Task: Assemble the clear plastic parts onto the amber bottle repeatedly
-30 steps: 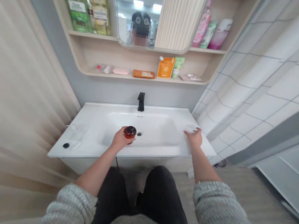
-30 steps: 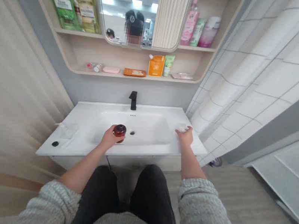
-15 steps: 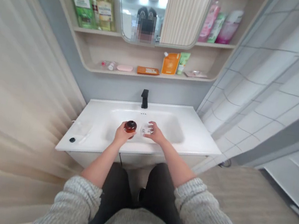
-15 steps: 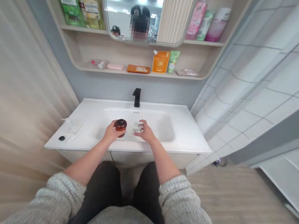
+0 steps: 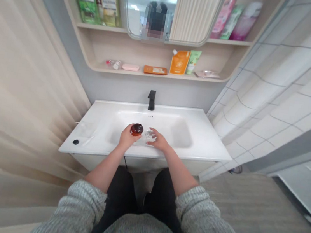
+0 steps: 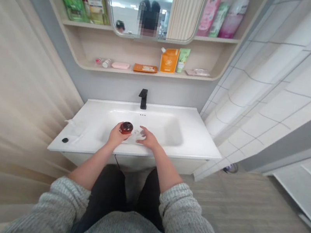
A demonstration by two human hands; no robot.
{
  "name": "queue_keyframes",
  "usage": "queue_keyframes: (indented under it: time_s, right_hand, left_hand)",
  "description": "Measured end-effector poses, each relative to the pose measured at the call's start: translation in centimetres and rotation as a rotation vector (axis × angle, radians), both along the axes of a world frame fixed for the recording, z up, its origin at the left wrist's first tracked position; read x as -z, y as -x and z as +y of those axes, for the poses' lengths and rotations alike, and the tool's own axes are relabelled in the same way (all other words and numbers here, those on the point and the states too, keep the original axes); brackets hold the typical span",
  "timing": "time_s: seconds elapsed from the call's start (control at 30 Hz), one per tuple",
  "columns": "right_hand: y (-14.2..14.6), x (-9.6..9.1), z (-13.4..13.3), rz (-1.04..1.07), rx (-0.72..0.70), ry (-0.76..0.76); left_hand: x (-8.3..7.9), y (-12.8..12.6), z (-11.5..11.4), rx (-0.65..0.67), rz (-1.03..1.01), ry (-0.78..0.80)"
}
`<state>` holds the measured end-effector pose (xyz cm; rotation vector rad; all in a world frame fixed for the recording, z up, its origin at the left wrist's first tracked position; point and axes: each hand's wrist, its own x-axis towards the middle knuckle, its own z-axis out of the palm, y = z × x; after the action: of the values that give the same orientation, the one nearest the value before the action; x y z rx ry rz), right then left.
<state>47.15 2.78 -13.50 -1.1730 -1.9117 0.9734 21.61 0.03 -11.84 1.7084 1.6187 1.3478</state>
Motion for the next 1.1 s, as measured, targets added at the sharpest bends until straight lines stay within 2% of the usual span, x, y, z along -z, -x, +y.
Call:
queue_keyframes:
  time_s: [0.2, 0.43, 0.73, 1.1]
  right_hand:
    - [-0.1, 0.4, 0.1, -0.046, 0.06, -0.056]
    - [-0.1, 0.7, 0.3, -0.037, 0.115, -0.035]
    - [-0.1, 0.9, 0.5, -0.074, 0.111, -0.024]
    - [-0.1, 1.0, 0.5, -0.057, 0.088, -0.03]
  left_hand:
    - [0.6, 0.2, 0.3, -0.02, 0.123, -0.069]
    - [0.0, 0.0, -0.1, -0.035, 0.294, -0.069]
    - [-0.5, -0.3, -0.2, -0.059, 0.479, -0.068]
    - [-0.7, -0.7, -0.7, -0.084, 0.57, -0.076]
